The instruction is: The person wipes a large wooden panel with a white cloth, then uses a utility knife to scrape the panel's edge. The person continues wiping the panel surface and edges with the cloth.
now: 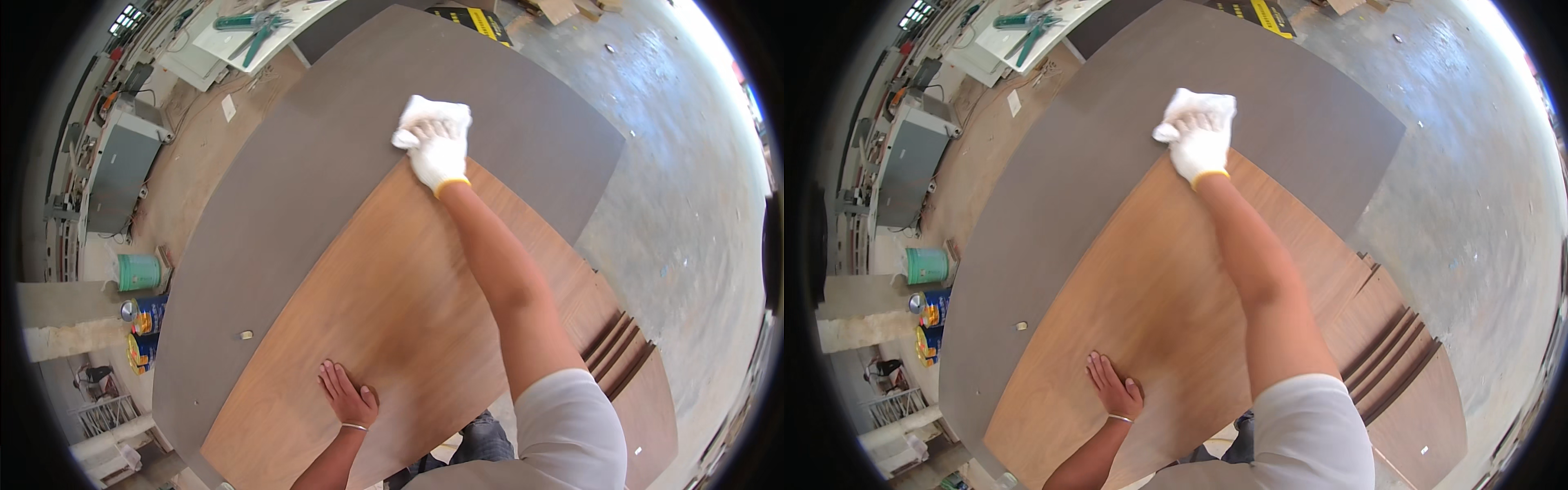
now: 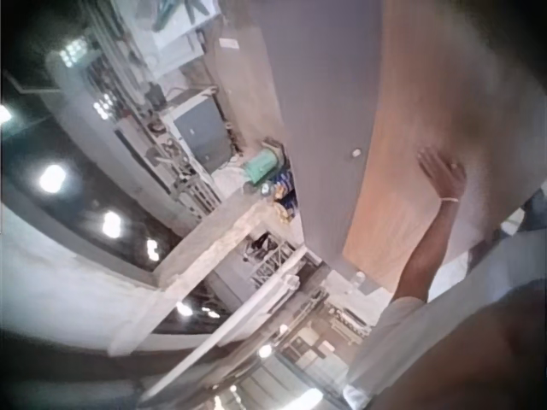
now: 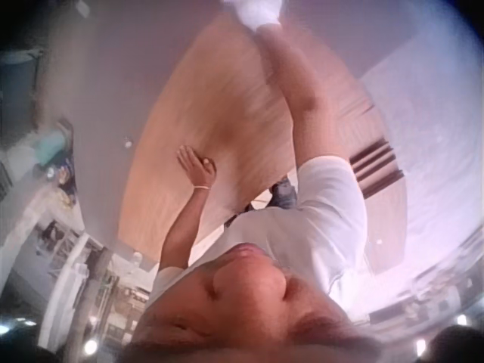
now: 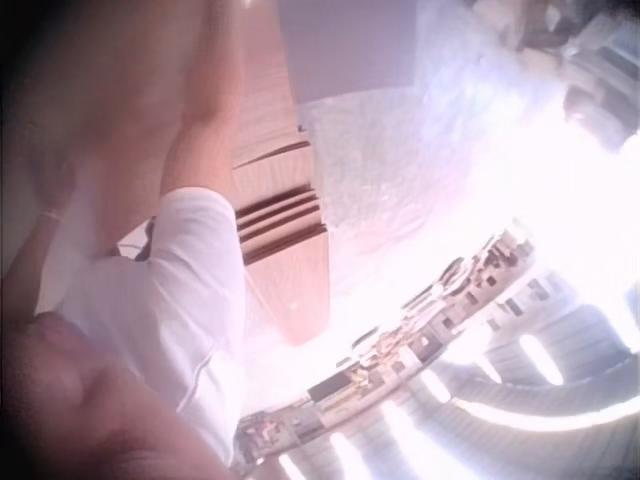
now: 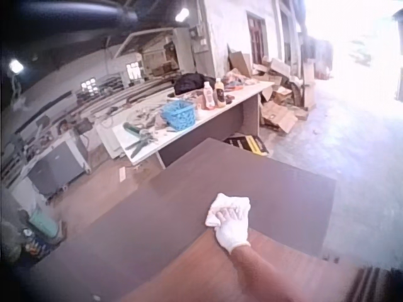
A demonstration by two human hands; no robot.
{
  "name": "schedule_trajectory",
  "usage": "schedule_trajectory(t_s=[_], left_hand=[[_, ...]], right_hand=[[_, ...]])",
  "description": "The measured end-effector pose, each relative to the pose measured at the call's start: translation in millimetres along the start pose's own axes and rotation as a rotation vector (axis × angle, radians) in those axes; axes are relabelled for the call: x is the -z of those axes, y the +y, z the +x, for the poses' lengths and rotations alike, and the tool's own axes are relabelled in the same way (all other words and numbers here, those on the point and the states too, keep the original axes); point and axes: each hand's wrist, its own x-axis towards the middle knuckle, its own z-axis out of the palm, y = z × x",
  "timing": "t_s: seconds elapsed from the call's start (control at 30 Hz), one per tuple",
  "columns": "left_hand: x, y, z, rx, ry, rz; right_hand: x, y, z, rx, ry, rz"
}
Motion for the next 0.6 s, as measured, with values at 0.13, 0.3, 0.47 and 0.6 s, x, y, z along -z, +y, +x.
schedule_trajectory(t_s=[0.13, 0.3, 0.47, 0.6], left_hand=[[-3, -3, 0, -0.024, 0.026, 0.001], [4, 2, 1, -0.007, 0.008, -0.006], [3, -4, 0, -0.019, 0.034, 0.018], [-5, 1, 9, -0.076, 0.065, 0.006]], right_hand=[[0, 19, -44, 0.049, 0.202, 0.055], [102, 99, -233, -0.179, -0.009, -0.116], [131, 120, -285, -0.283, -0.125, -0.366], [75, 83, -190, -0.245, 0.072, -0.174]])
